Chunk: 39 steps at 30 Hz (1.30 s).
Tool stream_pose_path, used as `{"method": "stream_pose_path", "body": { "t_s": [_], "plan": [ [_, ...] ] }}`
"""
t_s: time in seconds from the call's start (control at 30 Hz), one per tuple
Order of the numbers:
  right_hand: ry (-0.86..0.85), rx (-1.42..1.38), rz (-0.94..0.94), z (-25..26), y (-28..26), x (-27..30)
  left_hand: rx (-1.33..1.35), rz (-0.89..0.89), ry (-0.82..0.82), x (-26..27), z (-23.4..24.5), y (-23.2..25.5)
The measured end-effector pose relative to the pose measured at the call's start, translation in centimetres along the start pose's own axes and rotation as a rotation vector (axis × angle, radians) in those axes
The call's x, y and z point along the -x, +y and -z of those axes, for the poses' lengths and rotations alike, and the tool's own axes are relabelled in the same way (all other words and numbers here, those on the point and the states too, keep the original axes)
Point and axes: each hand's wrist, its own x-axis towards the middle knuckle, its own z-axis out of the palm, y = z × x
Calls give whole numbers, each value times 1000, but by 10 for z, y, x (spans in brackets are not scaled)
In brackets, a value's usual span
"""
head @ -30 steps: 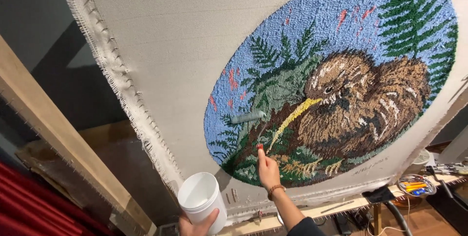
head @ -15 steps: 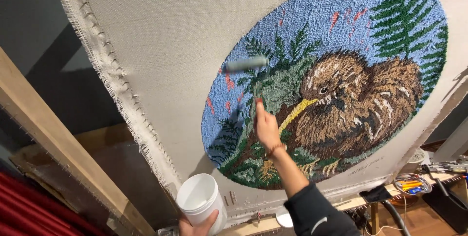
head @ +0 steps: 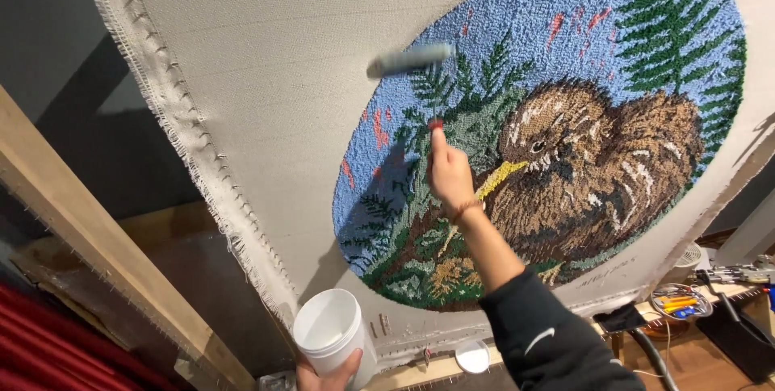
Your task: Applying white adhesive to the back of a tufted rug using a small paint roller to secure the yarn in place.
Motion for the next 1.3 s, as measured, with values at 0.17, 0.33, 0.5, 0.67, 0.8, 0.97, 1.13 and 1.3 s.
{"method": "stream_pose_path", "body": {
  "t_s": [0.17,0.33,0.5,0.67,0.8,0.97,1.13,1.3],
  "plan": [
    [-2,23,2,0,21,12,-57,-57,24,-12,-6,-19],
    [33,143,-211,-7,132,90,-185,-66,56,-16,-7,-21],
    [-6,181,-317,-3,229,112,-106,258,-1,3,-1,21],
    [-5,106,-204,-6,121,52,-118,140,15,7,0,19],
    [-54,-2,-67,-2,91,24,-81,58,6,12,0,17],
    [2,100,-149,-5,165,84,-17,17,-35,15,3,22],
    [-12,289,-352,5,267,154,-19,60,-31,17,11,30],
    [-16,285,-290,2,271,130,3,-1,-82,22,16,35]
  ]
}}
